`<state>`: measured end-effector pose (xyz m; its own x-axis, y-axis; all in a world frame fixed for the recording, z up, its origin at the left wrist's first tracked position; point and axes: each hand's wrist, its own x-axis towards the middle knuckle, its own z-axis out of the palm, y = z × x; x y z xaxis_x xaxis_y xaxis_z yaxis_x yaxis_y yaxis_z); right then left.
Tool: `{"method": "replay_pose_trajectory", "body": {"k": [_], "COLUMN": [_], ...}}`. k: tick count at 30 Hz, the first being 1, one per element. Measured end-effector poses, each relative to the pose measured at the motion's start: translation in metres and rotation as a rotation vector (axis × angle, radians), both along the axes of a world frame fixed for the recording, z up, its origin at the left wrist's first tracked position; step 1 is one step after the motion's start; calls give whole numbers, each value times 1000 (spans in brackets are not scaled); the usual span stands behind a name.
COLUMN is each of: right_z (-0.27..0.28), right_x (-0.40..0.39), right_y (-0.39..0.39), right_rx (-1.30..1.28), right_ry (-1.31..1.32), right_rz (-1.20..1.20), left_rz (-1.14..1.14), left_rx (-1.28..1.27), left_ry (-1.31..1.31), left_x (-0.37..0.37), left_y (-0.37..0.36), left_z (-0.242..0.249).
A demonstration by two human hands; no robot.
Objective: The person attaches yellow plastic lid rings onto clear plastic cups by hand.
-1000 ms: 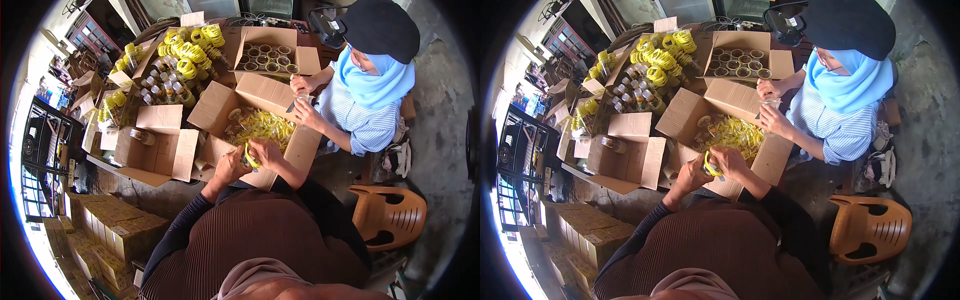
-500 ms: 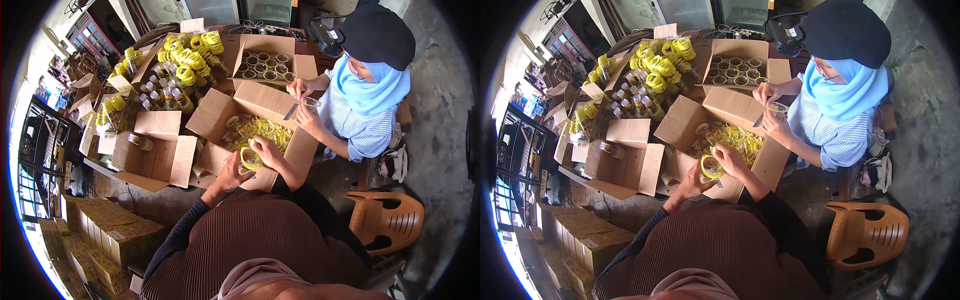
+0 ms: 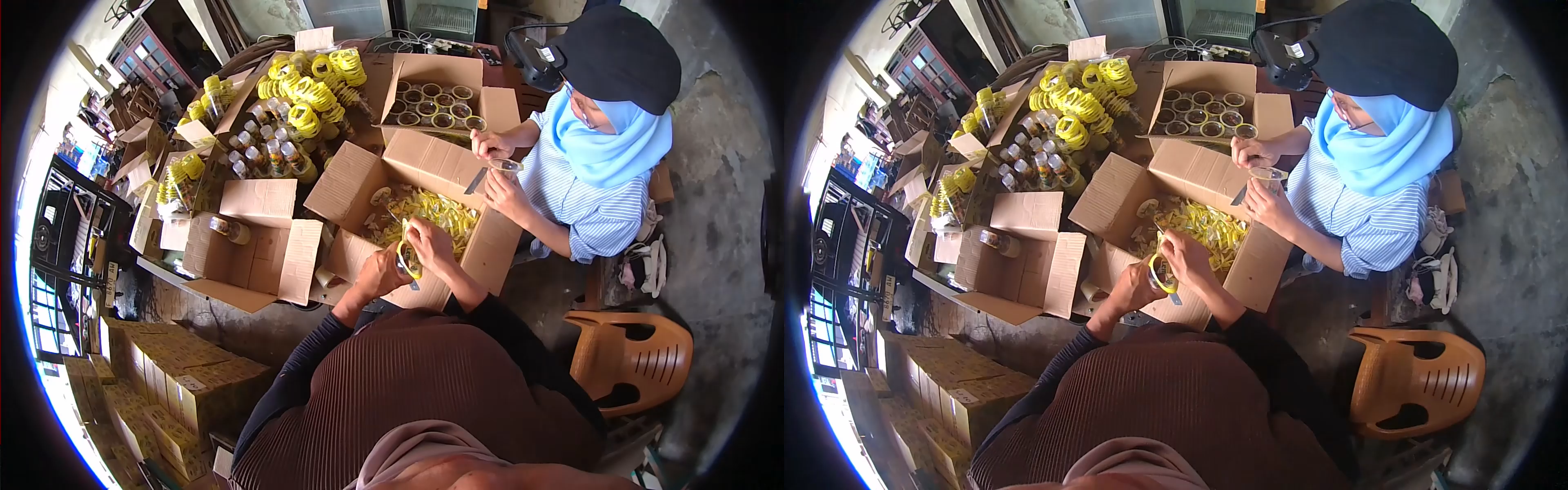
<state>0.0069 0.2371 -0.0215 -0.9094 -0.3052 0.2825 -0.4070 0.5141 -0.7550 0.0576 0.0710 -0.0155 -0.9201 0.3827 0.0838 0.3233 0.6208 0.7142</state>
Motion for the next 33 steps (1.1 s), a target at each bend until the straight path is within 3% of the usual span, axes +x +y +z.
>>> {"method": "replay_pose_trajectory", "body": {"k": [5, 9, 11, 13, 15, 16, 20, 24, 27, 31, 33], "right_z": [-36, -56, -61, -81, -70, -65, -83, -34, 25, 29, 26], "right_x": [-7, -8, -19, -34, -34, -30, -33, -13, 14, 23, 20], "right_y": [-3, -7, 9, 30, 43, 44, 37, 18, 4, -2, 0], "right_rx": [110, 124, 93, 265, 175, 84, 103, -23, 45, 252, 252], "right_ry": [-195, -73, -179, -178, -199, -228, -114, 91, 63, 345, 321], "right_rz": [-56, -115, -153, -287, -228, -178, -151, -8, 113, 198, 229], "left_rz": [107, 131, 173, 143, 137, 136, 145, 142, 123, 46, -52], "left_rx": [-133, -159, -92, -100, 68, 168, 182, 171, 182, 65, 60], "left_ry": [54, 2, 172, 127, 168, 55, 99, 80, 36, -42, 2], "left_x": [9, 18, 26, 26, 27, 27, 24, 20, 16, 12, 11], "left_y": [0, 0, 0, -5, -13, -13, -20, -24, -25, -26, -27], "left_z": [2, -4, -6, 2, -1, 10, -4, -2, 5, 7, 4]}}
